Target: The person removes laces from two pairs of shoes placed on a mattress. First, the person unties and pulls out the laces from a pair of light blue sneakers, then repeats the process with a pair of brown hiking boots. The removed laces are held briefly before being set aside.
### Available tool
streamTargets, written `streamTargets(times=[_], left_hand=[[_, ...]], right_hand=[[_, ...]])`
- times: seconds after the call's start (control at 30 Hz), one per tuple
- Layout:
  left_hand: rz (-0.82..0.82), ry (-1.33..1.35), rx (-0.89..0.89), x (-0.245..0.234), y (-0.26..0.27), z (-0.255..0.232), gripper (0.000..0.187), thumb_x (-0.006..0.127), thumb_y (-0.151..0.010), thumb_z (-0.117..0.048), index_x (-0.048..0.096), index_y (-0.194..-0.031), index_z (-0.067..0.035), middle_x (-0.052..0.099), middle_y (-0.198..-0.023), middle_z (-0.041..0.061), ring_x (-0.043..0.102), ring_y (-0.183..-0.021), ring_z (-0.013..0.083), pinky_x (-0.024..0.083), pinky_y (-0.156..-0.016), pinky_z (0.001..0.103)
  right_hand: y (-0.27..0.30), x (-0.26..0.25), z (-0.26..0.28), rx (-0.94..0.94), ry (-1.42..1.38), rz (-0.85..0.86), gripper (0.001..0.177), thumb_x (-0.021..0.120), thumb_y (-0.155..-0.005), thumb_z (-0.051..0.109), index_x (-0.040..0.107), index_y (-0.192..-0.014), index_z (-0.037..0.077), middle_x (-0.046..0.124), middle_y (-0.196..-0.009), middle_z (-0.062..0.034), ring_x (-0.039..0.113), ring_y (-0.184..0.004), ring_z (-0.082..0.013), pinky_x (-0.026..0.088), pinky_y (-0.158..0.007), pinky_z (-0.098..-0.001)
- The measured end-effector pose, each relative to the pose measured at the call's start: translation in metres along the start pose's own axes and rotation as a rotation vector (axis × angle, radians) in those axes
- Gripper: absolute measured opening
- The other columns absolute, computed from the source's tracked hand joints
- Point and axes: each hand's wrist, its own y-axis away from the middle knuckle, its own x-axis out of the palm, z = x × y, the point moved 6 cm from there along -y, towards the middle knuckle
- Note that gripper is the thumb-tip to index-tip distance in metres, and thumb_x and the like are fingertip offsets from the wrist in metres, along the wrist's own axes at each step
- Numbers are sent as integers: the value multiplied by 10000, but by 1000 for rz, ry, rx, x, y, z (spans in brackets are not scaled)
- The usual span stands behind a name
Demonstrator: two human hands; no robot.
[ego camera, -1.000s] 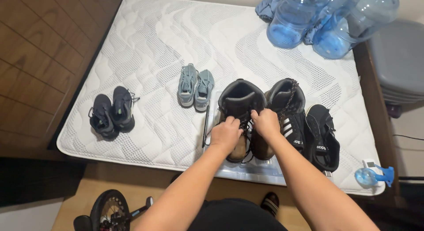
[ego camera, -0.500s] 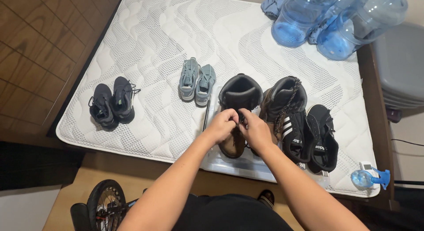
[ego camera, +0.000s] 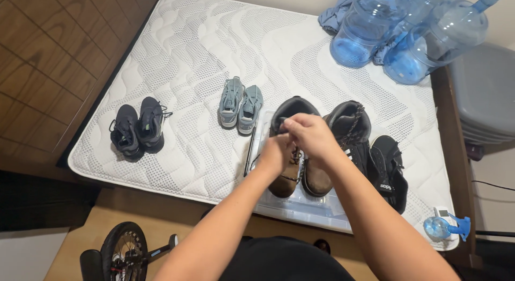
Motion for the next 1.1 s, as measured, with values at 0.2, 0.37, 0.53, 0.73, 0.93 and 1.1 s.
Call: streamTargets(times=[0.2, 0.37, 0.53, 0.73, 0.93, 1.1], left_hand=[[35, 945, 95, -23, -12, -42, 269, 551, -1091, -228, 677, -1018, -1, 674, -803, 25, 580, -633, 47, 456, -545, 200], [130, 1284, 49, -29, -17, -47, 210, 601, -1066, -213, 654, -1050, -10, 677, -827, 37, 594, -663, 64, 466, -578, 197], [52, 570, 101, -21, -24, 1, 172, 689, -938, -137, 678, -1065, -22, 697, -856, 13, 610, -720, 61, 511, -644, 242], [216, 471, -80, 25, -13, 49, 165, 668, -975, -174, 734, -1001, -24, 752, -906, 59, 663, -824, 128, 537, -770, 294], [350, -394, -74, 11, 39, 75, 197, 662, -878, -261, 747, -988, -122, 734, -951, 157, 691, -916, 368, 533, -799, 478], [20, -264, -287, 4, 48, 90, 216, 609, -935, -272, 727, -951, -92, 737, -922, 172, 685, -910, 395, 539, -806, 486]], right_hand=[[-2, -23, -42, -263, 280, -37, 233, 671, -799, 78, 700, -1019, 8, 679, -837, -81, 607, -658, -200, 482, -588, -345], [-7, -9, -71, -298, 756, -55, 245, 712, -934, 251, 718, -882, 11, 666, -823, -203, 658, -750, -355, 517, -692, -435], [-10, -16, -17, -375, 579, -103, 233, 672, -937, 251, 738, -940, 28, 709, -808, -163, 703, -715, -263, 535, -667, -378], [-1, -10, 12, -156, 288, 58, 214, 659, -901, 183, 713, -1060, 50, 752, -853, -34, 696, -728, -93, 570, -664, -282], [14, 10, -46, -103, 699, -109, 306, 784, -841, 233, 741, -1083, 51, 765, -947, -152, 734, -815, -263, 572, -752, -391], [11, 38, -89, -275, 850, -181, 288, 747, -766, 115, 695, -1032, 18, 717, -1027, -197, 675, -959, -412, 535, -819, -481]])
